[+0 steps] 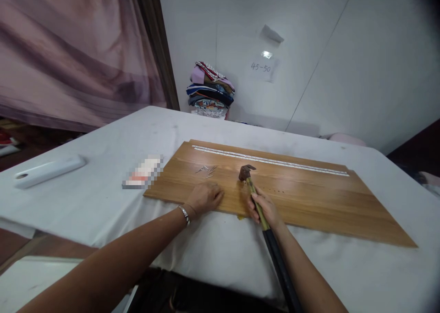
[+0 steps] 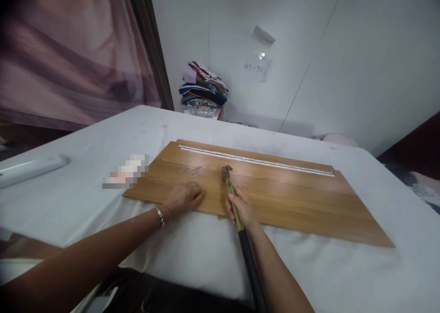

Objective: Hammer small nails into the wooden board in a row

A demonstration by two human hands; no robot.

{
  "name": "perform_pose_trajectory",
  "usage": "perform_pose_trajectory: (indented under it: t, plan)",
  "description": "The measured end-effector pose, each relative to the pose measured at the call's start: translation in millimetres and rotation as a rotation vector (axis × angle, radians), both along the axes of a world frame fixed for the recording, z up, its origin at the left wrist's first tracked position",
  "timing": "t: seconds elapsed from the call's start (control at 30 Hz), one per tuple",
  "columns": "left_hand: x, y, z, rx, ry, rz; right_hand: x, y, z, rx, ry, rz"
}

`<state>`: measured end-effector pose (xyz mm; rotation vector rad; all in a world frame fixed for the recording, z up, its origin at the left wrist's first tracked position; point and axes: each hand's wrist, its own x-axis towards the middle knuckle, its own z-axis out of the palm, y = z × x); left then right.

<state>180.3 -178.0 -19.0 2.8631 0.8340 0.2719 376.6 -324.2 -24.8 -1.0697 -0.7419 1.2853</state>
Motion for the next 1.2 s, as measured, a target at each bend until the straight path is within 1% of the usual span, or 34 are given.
perform_pose_trajectory:
  t: [0.27,0.47,0.77,0.97,1.2]
  plan:
    - [0.5,-0.3,0.4,0.004,0.015,0.003,0.9,1.0,-5.2,-0.018,-0.01,-0.001]
    - [1.9,1.1,-4.1,0.002,0.011,0.008,1.5,0.3,-7.2,0.009,-0.006,-0.002]
    - [1.1,-0.6,-2.0,-0.021,-0.045,0.001,0.6,-0.1,-1.5,-0.031,-0.016,0.004]
    - [2.0,0.2,-4.2,-0.019,-0.042,0.004,1.0,-2.7,-0.3,-0.005,-0.006,-0.005]
    - [1.4,-1.3,-0.5,-0.024,-0.034,0.011,-0.1,-3.4,4.5,-0.01,-0.024,-0.002]
